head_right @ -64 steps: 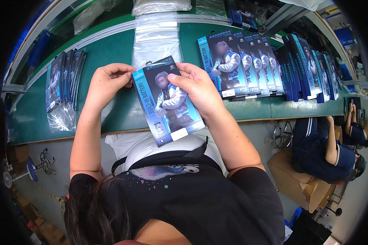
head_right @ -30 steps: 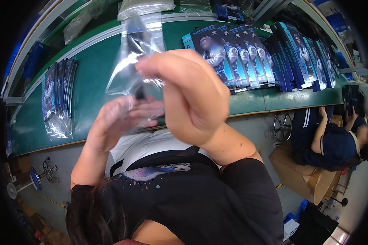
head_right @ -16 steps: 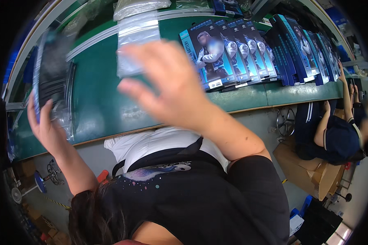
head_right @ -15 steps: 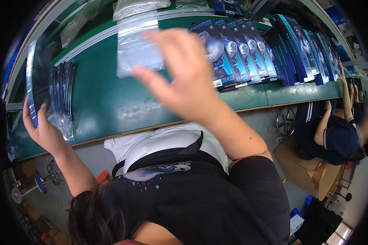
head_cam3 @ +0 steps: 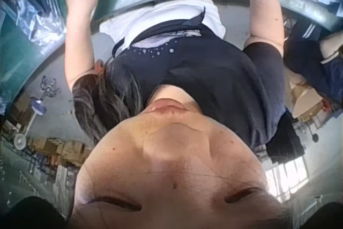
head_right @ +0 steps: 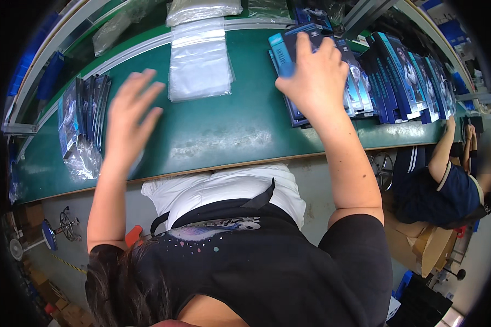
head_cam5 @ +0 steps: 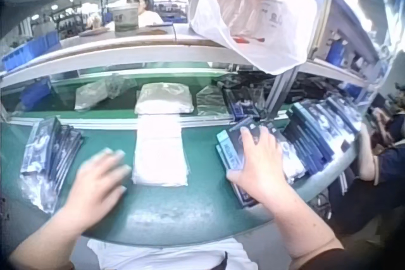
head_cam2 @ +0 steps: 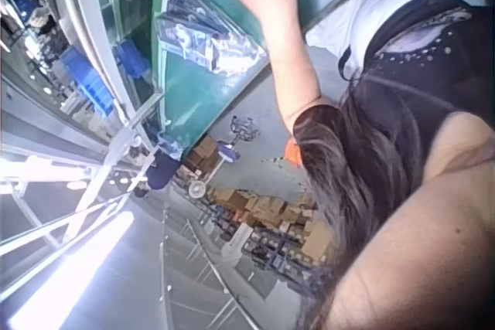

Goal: Packing small electronics into plastic bags.

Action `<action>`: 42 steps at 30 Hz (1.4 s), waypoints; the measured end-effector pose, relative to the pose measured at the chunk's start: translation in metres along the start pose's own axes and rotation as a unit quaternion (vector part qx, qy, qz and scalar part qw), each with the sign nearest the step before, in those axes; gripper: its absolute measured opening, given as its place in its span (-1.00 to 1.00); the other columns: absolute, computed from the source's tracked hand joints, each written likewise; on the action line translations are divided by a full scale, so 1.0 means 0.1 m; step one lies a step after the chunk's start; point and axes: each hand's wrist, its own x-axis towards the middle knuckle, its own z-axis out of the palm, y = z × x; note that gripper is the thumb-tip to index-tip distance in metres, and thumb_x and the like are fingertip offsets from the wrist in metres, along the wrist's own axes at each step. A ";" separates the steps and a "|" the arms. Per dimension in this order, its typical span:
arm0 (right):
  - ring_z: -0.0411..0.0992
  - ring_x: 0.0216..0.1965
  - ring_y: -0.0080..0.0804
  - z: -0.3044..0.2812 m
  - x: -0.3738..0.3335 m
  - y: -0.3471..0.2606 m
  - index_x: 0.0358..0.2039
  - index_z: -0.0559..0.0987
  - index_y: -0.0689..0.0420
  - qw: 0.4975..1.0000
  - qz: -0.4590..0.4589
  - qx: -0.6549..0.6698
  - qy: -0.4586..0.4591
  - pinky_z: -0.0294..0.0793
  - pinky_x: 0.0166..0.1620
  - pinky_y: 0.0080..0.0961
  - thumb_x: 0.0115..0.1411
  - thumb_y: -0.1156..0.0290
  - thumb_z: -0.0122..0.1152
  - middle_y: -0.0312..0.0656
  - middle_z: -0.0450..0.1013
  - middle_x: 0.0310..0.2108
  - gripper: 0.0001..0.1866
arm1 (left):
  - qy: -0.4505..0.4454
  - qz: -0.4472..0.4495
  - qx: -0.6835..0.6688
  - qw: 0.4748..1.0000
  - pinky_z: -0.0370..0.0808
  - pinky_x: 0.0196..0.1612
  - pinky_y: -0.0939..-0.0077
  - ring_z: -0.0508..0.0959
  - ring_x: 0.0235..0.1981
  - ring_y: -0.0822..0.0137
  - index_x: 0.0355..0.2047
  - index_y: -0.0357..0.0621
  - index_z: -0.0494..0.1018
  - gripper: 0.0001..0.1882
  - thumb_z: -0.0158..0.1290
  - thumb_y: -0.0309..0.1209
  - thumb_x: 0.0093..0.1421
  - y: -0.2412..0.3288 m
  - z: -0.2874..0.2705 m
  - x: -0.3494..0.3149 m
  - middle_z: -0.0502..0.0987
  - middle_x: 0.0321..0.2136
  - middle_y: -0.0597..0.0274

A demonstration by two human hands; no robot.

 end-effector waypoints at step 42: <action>0.50 -0.25 -0.49 0.15 -0.63 -0.60 -0.05 0.39 0.32 0.336 0.203 0.853 -0.343 0.49 -0.13 -0.55 0.14 0.46 0.20 -0.16 0.49 -0.20 -0.61 | -0.021 -0.212 -0.303 0.929 0.37 -0.36 0.63 0.42 -0.45 0.49 -0.34 -0.18 0.58 -0.88 0.13 -0.47 0.10 -0.04 0.41 0.19 0.44 -0.46 0.30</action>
